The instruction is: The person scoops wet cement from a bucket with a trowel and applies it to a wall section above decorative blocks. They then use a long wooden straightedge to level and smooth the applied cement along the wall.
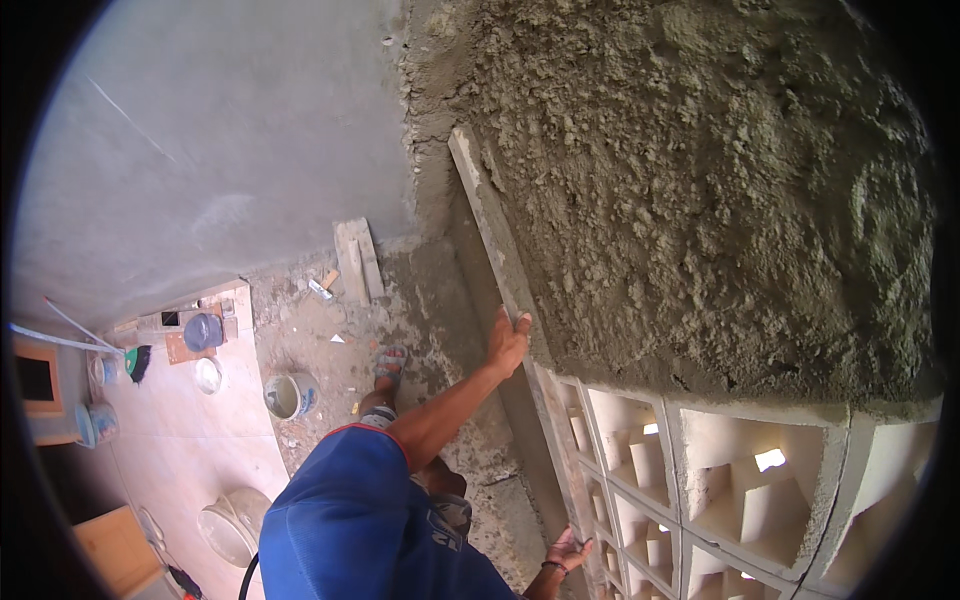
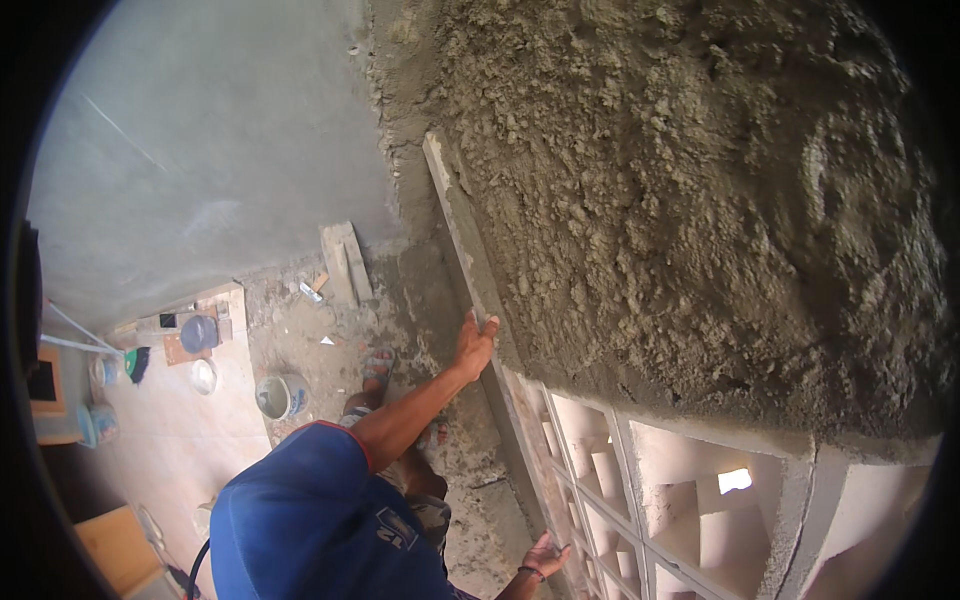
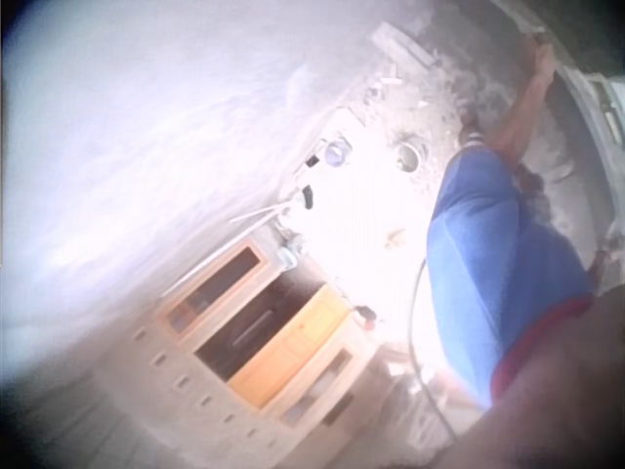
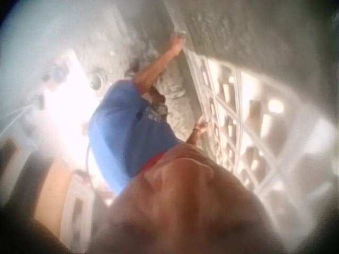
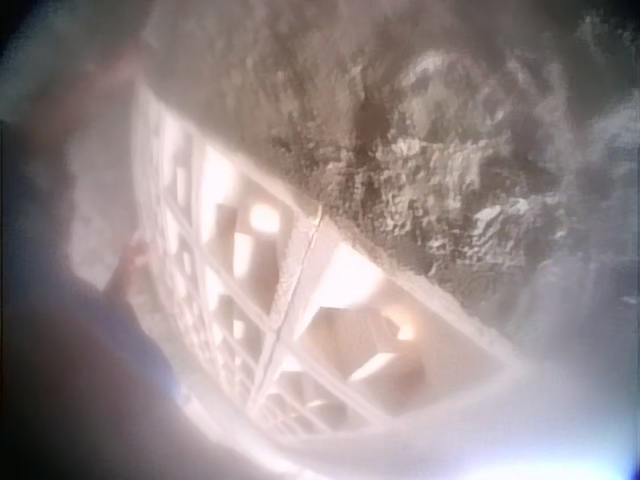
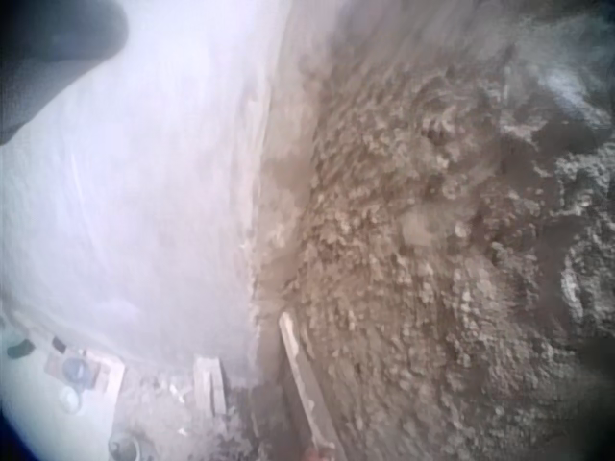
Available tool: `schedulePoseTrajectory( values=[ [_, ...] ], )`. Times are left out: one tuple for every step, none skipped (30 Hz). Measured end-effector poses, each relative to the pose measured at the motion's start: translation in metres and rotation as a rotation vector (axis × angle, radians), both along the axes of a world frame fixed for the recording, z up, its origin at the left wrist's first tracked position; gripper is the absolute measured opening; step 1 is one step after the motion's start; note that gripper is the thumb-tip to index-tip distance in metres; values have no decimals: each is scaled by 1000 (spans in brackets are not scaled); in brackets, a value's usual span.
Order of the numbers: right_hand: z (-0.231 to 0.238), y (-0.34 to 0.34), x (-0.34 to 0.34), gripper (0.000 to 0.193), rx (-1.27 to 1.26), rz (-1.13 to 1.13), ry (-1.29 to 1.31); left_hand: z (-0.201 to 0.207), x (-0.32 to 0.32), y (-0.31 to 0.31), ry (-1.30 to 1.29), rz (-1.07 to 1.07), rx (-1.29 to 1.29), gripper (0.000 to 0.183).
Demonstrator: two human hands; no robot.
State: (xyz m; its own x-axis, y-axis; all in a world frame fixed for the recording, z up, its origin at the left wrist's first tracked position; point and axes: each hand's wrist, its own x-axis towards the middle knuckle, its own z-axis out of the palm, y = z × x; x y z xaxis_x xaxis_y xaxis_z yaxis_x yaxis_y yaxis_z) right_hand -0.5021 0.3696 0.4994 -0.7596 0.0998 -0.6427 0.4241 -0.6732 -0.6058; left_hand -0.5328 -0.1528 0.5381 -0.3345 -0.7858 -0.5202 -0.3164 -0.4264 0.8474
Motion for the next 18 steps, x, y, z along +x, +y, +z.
schedulePoseTrajectory(
  values=[
    [3, -3, -1, 64, -2, -3, 10, 5, -1, 2, 14, 18, -3, 77],
    [-2, 2, -1, 64, -28, -11, 17, 10, -2, 2, 27, 36, -7, 77],
    [-3, 8, 1, 63, -47, -17, 25, 11, -2, 3, 54, 35, -26, 78],
    [-3, 13, 1, 63, -66, -24, 33, 13, -2, 2, 80, 34, -44, 78],
    [-4, 18, -2, 62, -55, -19, 44, 14, -2, 2, 106, 32, -63, 79],
    [-2, 14, 0, 61, -45, -23, 48, 19, -2, 5, 58, 26, -59, 79],
    [2, 9, 2, 61, -33, -30, 51, 31, -2, 5, 10, 18, -53, 80],
    [7, 4, 4, 61, -18, -28, 53, 40, -3, 4, -38, 9, -48, 80],
    [15, 0, 5, 62, 1, -24, 55, 44, -2, 6, -10, 18, -30, 81],
    [22, -3, 4, 63, 20, -21, 59, 47, -1, 6, 19, 24, -12, 81],
    [25, -6, 2, 64, -1, -33, 43, 50, -1, 5, 48, 31, 6, 82],
    [28, -4, 0, 66, -14, -49, 27, 53, -2, 4, 46, 27, 4, 82],
    [30, 4, 5, 67, -21, -72, 3, 55, -2, 5, 35, 16, 9, 83],
    [29, 9, 5, 68, -23, -67, 6, 55, -1, 6, 25, 5, 13, 83],
    [25, 11, 0, 68, -29, -58, 10, 54, 1, 7, 30, 7, 28, 83],
    [23, 9, -1, 69, -42, -50, 19, 52, -1, 5, 40, 7, 37, 83],
    [25, 9, 3, 67, -38, -56, 16, 50, -1, 5, 50, 8, 46, 83],
    [29, 5, 1, 64, -37, -54, 14, 46, -1, 6, 66, 23, 47, 83]
  ],
)
